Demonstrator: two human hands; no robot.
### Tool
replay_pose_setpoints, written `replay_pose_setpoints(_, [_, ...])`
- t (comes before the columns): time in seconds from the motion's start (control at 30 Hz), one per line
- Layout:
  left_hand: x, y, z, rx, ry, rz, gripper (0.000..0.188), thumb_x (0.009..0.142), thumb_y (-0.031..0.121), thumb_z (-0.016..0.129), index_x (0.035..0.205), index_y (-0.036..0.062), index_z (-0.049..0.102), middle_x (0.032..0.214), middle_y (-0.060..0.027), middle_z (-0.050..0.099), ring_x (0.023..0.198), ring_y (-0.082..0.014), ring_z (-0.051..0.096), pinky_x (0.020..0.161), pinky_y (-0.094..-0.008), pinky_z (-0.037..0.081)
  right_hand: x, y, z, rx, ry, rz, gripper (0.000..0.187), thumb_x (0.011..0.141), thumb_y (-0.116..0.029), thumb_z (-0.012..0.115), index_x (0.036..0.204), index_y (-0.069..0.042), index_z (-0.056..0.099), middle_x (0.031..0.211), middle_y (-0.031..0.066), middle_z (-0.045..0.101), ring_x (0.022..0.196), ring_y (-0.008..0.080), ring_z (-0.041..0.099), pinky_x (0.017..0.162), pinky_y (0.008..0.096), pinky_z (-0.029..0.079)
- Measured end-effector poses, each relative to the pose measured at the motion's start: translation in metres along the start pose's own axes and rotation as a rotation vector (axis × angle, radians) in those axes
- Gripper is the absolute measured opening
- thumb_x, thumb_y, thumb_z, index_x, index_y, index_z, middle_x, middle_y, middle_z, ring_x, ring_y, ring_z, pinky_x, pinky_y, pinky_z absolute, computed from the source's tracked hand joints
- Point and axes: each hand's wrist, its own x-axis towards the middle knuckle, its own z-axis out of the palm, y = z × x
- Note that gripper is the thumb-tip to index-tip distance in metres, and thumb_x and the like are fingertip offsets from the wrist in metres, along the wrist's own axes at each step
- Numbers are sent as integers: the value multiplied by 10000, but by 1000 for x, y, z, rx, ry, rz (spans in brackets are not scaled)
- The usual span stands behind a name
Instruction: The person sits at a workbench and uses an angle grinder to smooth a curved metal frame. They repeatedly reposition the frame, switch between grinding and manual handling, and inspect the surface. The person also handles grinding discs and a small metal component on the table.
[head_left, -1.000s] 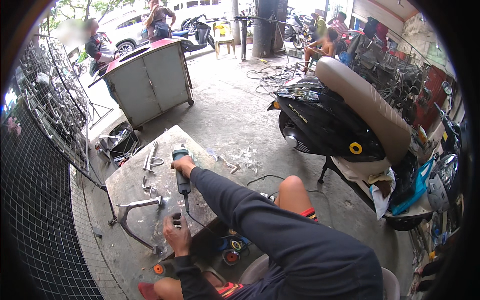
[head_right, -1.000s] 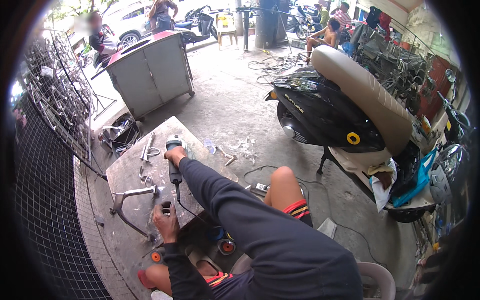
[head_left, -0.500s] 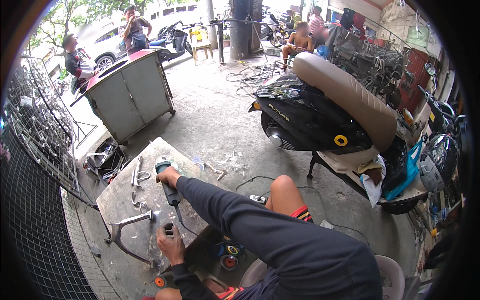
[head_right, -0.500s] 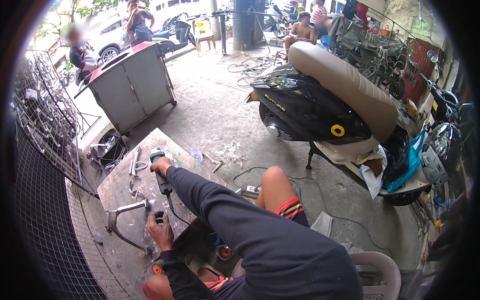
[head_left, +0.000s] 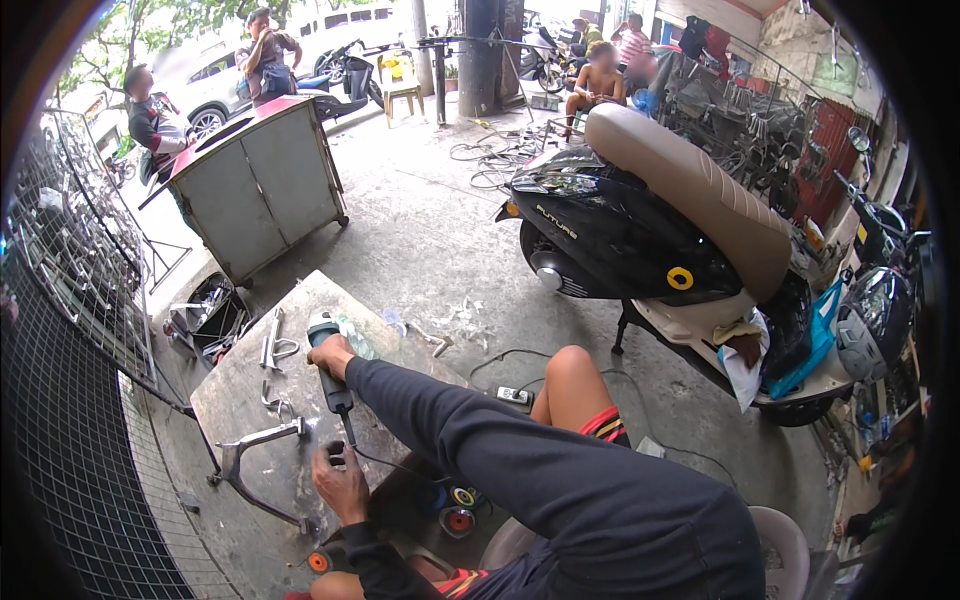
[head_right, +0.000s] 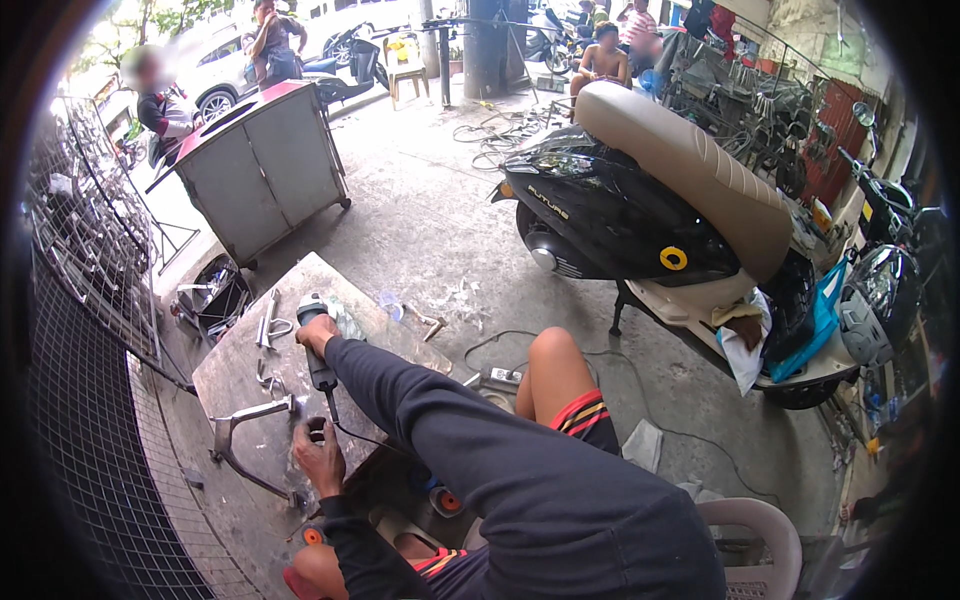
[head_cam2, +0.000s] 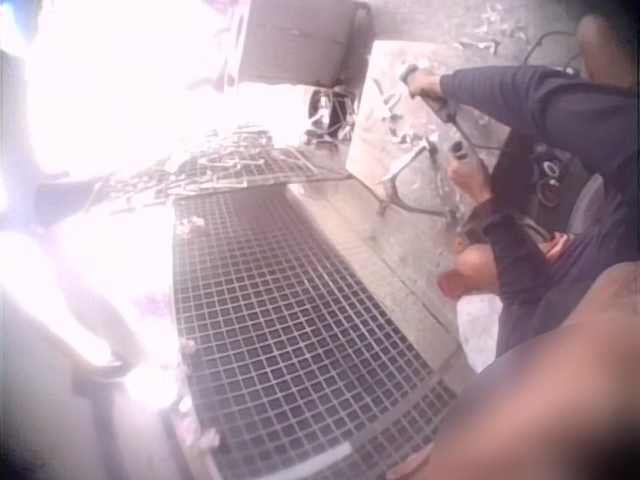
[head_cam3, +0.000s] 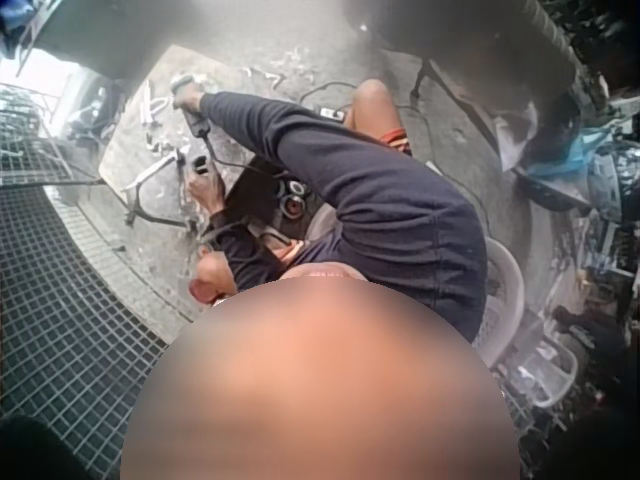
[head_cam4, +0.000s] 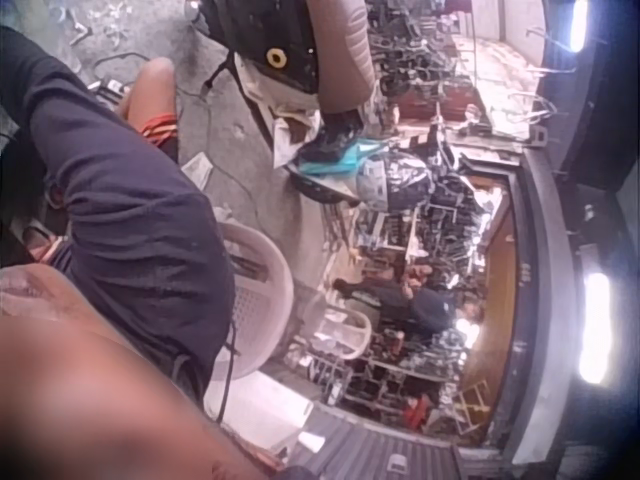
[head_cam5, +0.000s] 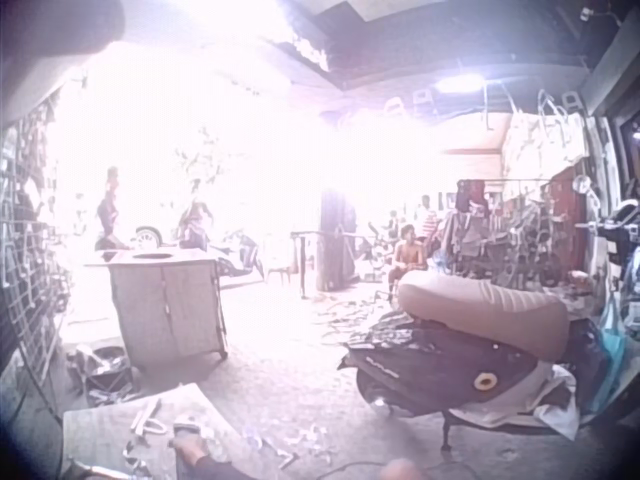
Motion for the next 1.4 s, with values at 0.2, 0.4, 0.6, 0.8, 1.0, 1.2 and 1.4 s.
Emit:
replay_pose_setpoints(0.2, [0, -1, -2, 97, 16, 67, 157, 895, 121, 720, 963, -16, 685, 940, -165, 676, 862, -347, 671, 801, -452, 516, 4, 1, -14, 23, 5, 27, 561, 728, -331, 885, 1153, 10, 754, 1234, 165, 746, 1111, 291, 736, 937, 380, 590])
replay_pose_setpoints(0.4, [0, 6, 0, 48, -16, 9, 158, 894, 122, 724, 968, -14, 693, 938, -157, 679, 853, -323, 673, 795, -439, 518, 5, -3, -8, -15, -47, -50, 567, 716, -342, 907, 1146, 0, 766, 1170, 161, 765, 1057, 290, 750, 920, 390, 594])
replay_pose_setpoints(0.6, [1, 4, -2, 23, -3, 21, 162, 892, 121, 722, 979, -13, 699, 954, -163, 687, 861, -339, 672, 800, -445, 519, -1, -6, -3, -20, -76, -63, 561, 722, -331, 909, 1133, 22, 763, 1156, 164, 768, 1047, 297, 752, 917, 391, 595])
replay_pose_setpoints(0.8, [1, 5, -6, 89, 6, 61, 149, 888, 116, 722, 975, -4, 703, 941, -162, 683, 850, -338, 672, 789, -447, 517, -3, -11, 1, -35, -58, -54, 591, 718, -335, 923, 1129, 54, 751, 1163, 177, 762, 1038, 297, 749, 904, 397, 599])
replay_pose_setpoints(1.0, [0, 4, -9, 21, -31, -23, 143, 890, 116, 724, 958, -4, 687, 940, -163, 677, 876, -354, 666, 801, -458, 507, 4, -8, 19, 12, 74, -63, 576, 729, -338, 924, 1121, 47, 752, 1153, 177, 765, 1008, 298, 757, 865, 402, 612])
replay_pose_setpoints(1.2, [-1, -4, -11, 55, -16, -14, 153, 894, 126, 722, 960, -6, 683, 947, -176, 673, 891, -381, 656, 827, -481, 491, 27, -3, 30, 56, 176, 18, 551, 731, -320, 911, 1102, 55, 754, 1139, 187, 768, 1012, 321, 760, 844, 422, 622])
replay_pose_setpoints(1.4, [-1, -6, -11, 101, 2, 27, 163, 888, 131, 719, 962, -12, 687, 953, -185, 674, 905, -394, 656, 844, -486, 488, 29, -7, 10, 103, 77, 34, 483, 752, -275, 872, 1101, 36, 754, 1164, 183, 760, 1040, 305, 754, 880, 399, 608])
